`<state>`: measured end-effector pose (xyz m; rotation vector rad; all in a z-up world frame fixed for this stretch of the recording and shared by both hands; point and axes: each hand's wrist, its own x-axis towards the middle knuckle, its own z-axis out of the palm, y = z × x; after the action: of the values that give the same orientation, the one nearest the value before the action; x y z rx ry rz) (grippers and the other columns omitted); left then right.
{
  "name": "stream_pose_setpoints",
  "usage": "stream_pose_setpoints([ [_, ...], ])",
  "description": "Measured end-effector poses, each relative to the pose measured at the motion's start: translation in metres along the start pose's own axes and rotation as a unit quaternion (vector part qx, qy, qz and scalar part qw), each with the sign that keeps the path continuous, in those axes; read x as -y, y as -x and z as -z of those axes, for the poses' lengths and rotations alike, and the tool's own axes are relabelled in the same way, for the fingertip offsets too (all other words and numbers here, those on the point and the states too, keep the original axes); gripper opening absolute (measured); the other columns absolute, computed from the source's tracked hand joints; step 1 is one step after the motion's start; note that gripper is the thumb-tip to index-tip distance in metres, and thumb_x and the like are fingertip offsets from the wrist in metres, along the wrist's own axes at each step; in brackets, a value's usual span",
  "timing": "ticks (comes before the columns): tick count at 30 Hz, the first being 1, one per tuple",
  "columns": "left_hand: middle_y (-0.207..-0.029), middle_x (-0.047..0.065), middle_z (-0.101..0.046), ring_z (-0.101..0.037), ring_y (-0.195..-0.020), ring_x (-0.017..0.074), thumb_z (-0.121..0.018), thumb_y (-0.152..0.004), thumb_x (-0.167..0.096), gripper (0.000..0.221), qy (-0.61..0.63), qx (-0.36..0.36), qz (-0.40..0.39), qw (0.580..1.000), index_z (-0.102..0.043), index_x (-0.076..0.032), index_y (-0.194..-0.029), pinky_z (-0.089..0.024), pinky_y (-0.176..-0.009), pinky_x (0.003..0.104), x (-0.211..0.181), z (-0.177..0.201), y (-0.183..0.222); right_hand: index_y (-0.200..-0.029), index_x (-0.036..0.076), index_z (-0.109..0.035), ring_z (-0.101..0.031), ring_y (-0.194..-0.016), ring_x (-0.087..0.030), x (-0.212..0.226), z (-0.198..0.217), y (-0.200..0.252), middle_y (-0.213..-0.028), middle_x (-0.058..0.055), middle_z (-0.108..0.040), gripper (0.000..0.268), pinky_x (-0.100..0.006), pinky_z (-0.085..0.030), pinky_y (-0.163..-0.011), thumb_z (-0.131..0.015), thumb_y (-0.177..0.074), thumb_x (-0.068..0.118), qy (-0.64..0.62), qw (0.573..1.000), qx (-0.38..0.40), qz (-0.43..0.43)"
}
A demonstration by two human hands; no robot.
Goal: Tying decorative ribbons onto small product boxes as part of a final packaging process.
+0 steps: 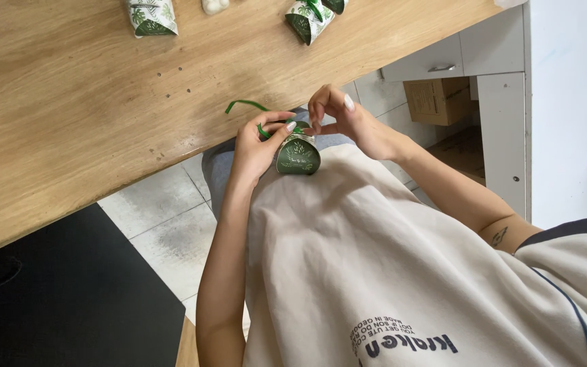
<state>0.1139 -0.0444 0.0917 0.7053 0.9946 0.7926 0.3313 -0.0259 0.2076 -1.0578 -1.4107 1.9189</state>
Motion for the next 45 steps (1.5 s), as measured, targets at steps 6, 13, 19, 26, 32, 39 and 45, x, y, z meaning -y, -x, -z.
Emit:
stream_pose_setpoints([
  [6,-0.091,0.004,-0.076,-0.066,-0.080,0.0032,-0.069,-0.097,-0.002,0.020,-0.015,0.012,0.003,1.000,-0.072,0.002,-0.117,-0.050,-0.066,0.019,-0.001,-0.001,0.000,-0.118,0.003,-0.041,-0.054,-0.116,-0.025,0.003,-0.009,0.005,-0.119,-0.011,-0.043,0.089,-0.055,-0.048,-0.115,-0.025,-0.094,0.088,0.058,0.998,0.024,-0.003],
  [13,-0.089,0.004,-0.076,-0.065,-0.080,0.0033,-0.071,-0.095,-0.002,0.022,-0.047,-0.001,-0.009,0.999,-0.072,0.002,-0.117,-0.051,-0.067,0.019,-0.009,-0.006,0.003,-0.117,0.004,-0.039,-0.056,-0.114,-0.026,0.010,-0.007,-0.002,-0.119,-0.012,-0.045,0.085,-0.051,-0.052,-0.110,-0.019,-0.097,0.084,0.114,0.993,0.038,-0.001],
  [19,-0.094,0.004,-0.077,-0.071,-0.086,0.0054,-0.067,-0.094,0.000,0.025,-0.035,-0.003,-0.019,0.999,-0.071,0.001,-0.119,-0.055,-0.071,0.020,0.000,-0.004,-0.002,-0.116,0.004,-0.042,-0.056,-0.115,-0.026,0.002,0.002,-0.013,-0.119,-0.012,-0.046,0.084,-0.048,-0.054,-0.104,-0.018,-0.100,0.082,0.120,0.992,0.040,0.006],
  [26,-0.092,0.007,-0.078,-0.069,-0.080,0.0060,-0.070,-0.093,0.000,0.024,-0.043,-0.017,-0.005,0.999,-0.070,0.001,-0.117,-0.053,-0.067,0.020,-0.006,-0.007,0.000,-0.113,0.003,-0.046,-0.055,-0.115,-0.025,-0.001,0.002,-0.014,-0.118,-0.012,-0.047,0.083,-0.047,-0.054,-0.104,-0.019,-0.101,0.080,0.105,0.994,0.026,0.010],
  [32,-0.092,0.008,-0.079,-0.070,-0.079,0.0062,-0.070,-0.093,-0.001,0.024,-0.017,-0.016,0.003,1.000,-0.069,0.001,-0.117,-0.054,-0.066,0.021,-0.010,-0.011,0.000,-0.115,0.002,-0.046,-0.060,-0.102,-0.023,0.007,-0.002,-0.014,-0.110,-0.011,-0.053,0.079,-0.044,-0.058,-0.096,-0.020,-0.103,0.076,0.171,0.985,-0.001,-0.005],
  [39,-0.092,0.008,-0.078,-0.070,-0.079,0.0068,-0.072,-0.093,-0.001,0.024,-0.008,-0.021,0.006,1.000,-0.068,0.002,-0.116,-0.054,-0.066,0.021,-0.006,-0.012,-0.001,-0.113,0.003,-0.048,-0.062,-0.106,-0.023,0.002,0.005,-0.013,-0.112,-0.011,-0.054,0.076,-0.046,-0.058,-0.099,-0.021,-0.105,0.073,0.115,0.993,0.008,-0.023],
  [45,-0.092,0.008,-0.078,-0.070,-0.078,0.0067,-0.071,-0.093,-0.002,0.023,-0.017,-0.024,0.011,0.999,-0.068,0.002,-0.115,-0.054,-0.066,0.021,-0.006,-0.011,-0.002,-0.112,0.004,-0.048,-0.063,-0.104,-0.023,-0.004,0.007,-0.014,-0.111,-0.010,-0.056,0.074,-0.045,-0.056,-0.098,-0.023,-0.105,0.073,0.094,0.995,0.013,-0.020],
])
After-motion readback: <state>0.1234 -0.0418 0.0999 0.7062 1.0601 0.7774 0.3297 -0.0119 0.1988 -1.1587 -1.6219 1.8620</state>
